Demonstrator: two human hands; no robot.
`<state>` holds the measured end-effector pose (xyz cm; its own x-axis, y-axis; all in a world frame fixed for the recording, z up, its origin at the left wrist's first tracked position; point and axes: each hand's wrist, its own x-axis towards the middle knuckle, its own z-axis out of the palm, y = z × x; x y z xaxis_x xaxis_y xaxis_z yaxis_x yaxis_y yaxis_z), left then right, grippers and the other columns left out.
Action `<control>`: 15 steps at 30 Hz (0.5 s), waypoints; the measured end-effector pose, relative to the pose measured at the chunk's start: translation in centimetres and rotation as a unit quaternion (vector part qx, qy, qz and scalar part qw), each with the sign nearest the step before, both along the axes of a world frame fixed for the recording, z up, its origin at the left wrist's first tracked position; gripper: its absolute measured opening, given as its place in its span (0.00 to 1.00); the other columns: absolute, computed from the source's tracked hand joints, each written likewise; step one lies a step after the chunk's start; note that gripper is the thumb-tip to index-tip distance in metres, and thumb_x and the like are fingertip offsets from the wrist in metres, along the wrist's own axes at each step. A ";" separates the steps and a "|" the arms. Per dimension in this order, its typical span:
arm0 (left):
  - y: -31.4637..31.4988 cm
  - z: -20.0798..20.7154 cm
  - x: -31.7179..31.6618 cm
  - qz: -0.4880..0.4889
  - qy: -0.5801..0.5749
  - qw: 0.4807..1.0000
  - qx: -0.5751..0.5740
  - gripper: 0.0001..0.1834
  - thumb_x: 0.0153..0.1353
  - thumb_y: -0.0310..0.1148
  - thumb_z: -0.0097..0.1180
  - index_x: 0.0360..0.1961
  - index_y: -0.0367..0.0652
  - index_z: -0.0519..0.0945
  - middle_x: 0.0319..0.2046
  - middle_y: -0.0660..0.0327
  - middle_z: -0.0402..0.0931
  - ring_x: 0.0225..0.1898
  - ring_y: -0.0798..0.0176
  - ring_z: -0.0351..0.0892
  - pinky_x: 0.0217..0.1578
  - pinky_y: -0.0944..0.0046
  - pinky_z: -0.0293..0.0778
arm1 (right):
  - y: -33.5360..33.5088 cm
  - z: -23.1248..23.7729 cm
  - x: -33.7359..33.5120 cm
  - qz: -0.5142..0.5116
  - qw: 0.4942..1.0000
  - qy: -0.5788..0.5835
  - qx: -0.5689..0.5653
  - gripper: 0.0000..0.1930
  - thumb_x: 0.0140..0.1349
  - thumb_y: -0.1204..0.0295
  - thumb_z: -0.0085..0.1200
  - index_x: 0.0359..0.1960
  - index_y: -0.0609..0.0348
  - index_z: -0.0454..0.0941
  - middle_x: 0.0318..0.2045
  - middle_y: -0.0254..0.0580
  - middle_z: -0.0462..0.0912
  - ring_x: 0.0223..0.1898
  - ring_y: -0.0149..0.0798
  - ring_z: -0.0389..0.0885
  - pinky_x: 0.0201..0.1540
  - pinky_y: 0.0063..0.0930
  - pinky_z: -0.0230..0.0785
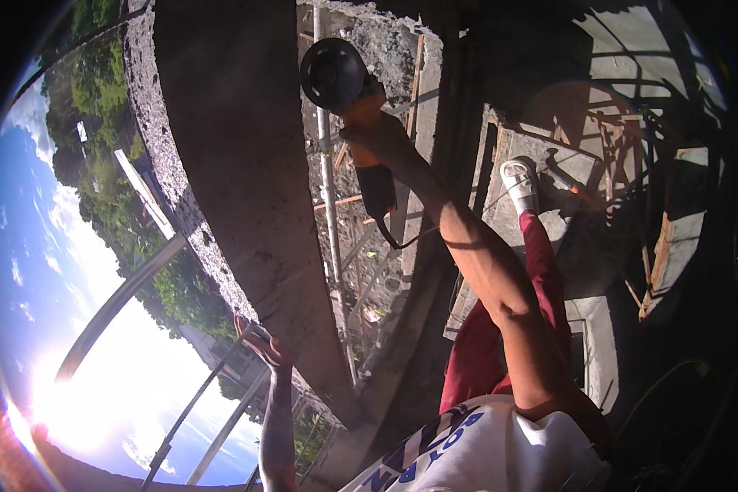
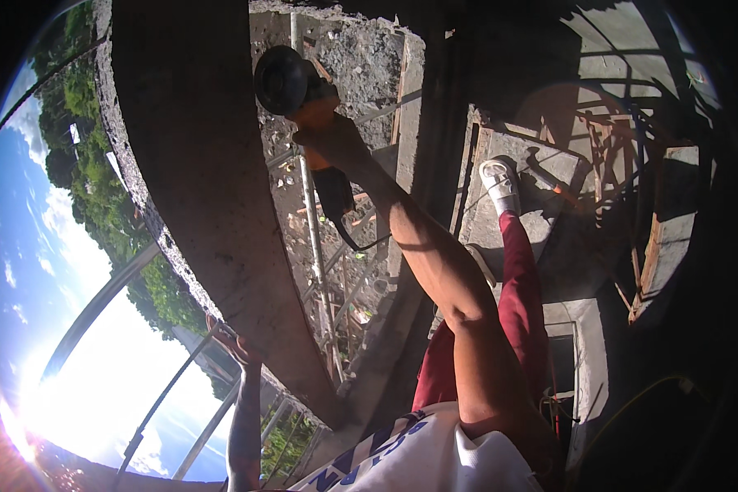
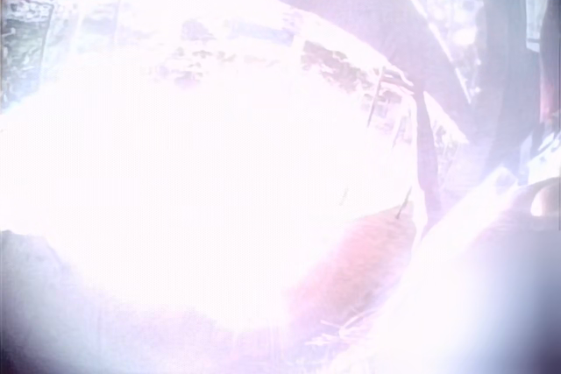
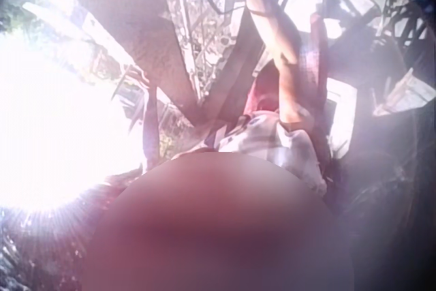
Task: The person uses an angle grinder to cut and smooth a concrete beam at a construction site. They hold the tool with both hands and move it along the beam's edge, generating dust as they work.
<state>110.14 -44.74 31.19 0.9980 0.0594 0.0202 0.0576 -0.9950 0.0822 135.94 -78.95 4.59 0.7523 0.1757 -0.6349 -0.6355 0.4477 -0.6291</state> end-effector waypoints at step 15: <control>0.0 -0.1 0.6 -0.002 -0.001 1.000 0.001 0.55 0.66 0.74 0.35 0.72 0.30 0.53 0.71 0.37 0.53 0.73 0.36 0.52 0.70 0.37 0.50 | -0.7 0.4 0.3 -0.010 1.000 -0.027 -0.001 0.20 0.53 0.65 0.70 0.45 0.62 0.81 0.37 0.37 0.85 0.38 0.30 0.83 0.42 0.27 0.76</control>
